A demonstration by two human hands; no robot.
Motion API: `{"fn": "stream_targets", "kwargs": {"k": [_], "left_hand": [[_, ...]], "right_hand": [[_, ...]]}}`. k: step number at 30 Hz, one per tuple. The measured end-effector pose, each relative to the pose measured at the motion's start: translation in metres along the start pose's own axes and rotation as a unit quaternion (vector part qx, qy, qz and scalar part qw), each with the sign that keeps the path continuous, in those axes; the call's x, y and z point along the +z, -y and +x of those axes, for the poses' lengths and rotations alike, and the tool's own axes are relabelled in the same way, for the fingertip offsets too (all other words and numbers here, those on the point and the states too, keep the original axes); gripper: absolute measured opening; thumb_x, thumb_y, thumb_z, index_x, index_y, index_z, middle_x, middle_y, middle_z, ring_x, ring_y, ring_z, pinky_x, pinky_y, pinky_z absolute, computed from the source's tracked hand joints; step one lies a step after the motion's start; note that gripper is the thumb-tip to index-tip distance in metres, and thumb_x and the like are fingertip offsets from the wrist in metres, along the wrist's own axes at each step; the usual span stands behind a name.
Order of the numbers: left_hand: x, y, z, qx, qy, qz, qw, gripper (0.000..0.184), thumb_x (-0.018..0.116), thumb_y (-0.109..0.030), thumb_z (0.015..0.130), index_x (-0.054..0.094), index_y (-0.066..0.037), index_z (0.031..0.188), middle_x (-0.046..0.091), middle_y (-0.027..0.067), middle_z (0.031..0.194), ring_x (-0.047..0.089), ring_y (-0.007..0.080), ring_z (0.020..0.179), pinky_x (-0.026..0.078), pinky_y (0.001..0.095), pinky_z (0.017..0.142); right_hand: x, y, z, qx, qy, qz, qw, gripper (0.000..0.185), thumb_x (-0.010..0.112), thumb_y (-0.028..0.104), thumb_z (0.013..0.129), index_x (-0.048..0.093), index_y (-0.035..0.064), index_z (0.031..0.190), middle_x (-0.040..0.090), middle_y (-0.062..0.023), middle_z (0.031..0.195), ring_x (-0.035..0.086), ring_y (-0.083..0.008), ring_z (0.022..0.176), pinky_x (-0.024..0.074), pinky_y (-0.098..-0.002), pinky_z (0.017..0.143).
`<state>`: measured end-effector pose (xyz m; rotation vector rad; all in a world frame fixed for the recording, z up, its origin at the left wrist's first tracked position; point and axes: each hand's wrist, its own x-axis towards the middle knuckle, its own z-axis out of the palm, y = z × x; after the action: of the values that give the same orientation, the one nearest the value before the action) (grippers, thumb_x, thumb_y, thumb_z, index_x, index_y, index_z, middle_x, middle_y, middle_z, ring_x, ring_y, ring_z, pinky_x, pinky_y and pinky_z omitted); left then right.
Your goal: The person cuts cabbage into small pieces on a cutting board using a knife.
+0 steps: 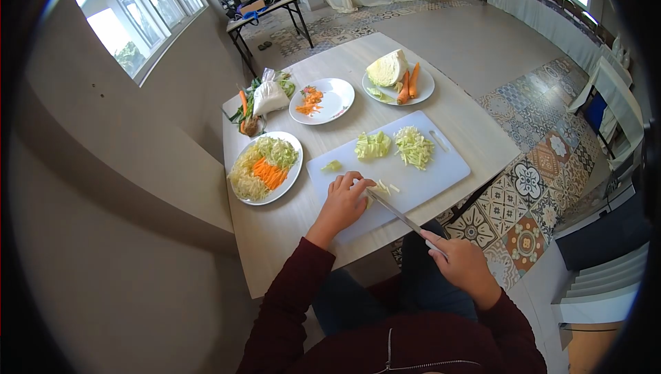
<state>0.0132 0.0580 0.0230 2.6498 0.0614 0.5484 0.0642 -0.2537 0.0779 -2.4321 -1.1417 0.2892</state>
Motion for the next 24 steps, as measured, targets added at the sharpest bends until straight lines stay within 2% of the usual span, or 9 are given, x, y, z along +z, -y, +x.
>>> {"fn": "stream_targets", "kwargs": {"k": [3,6,15,24], "left_hand": [[-0.003,-0.002,0.001,-0.011,-0.031,0.004,0.999,0.040,0.072,-0.009,0.078,0.061,-0.015,0.116,0.054,0.0093,0.117,0.054,0.0312,0.111,0.041,0.0429,0.097],[-0.002,0.002,0.002,-0.013,-0.050,0.016,0.999,0.034,0.073,-0.012,0.077,0.059,-0.015,0.109,0.057,0.0072,0.111,0.056,0.0276,0.107,0.042,0.0419,0.091],[0.001,0.008,0.000,-0.007,-0.021,0.001,1.000,0.015,0.072,-0.010,0.080,0.065,-0.013,0.092,0.062,0.0024,0.090,0.060,0.0240,0.093,0.042,0.0402,0.087],[-0.008,0.008,0.001,-0.007,-0.014,-0.043,0.999,0.019,0.066,-0.003,0.076,0.068,-0.013,0.092,0.065,0.0021,0.090,0.061,0.0244,0.092,0.043,0.0397,0.087]], "right_hand": [[-0.002,0.001,-0.001,-0.001,-0.002,0.027,1.000,0.042,0.059,0.027,0.096,0.060,0.0266,0.138,0.067,-0.0165,0.074,0.067,-0.0374,0.071,0.0537,-0.0494,0.065],[-0.005,0.003,-0.002,0.003,0.003,0.052,0.999,0.042,0.059,0.026,0.096,0.060,0.0235,0.138,0.068,-0.0184,0.075,0.067,-0.0388,0.072,0.0534,-0.0507,0.066],[-0.011,-0.002,-0.005,0.036,-0.036,0.048,0.998,0.040,0.059,0.023,0.096,0.061,0.0203,0.136,0.067,-0.0210,0.075,0.066,-0.0424,0.070,0.0526,-0.0523,0.065],[-0.019,-0.005,-0.008,0.029,-0.033,0.117,0.992,0.042,0.058,0.020,0.096,0.058,0.0161,0.138,0.068,-0.0241,0.080,0.066,-0.0448,0.073,0.0517,-0.0526,0.067]]}}
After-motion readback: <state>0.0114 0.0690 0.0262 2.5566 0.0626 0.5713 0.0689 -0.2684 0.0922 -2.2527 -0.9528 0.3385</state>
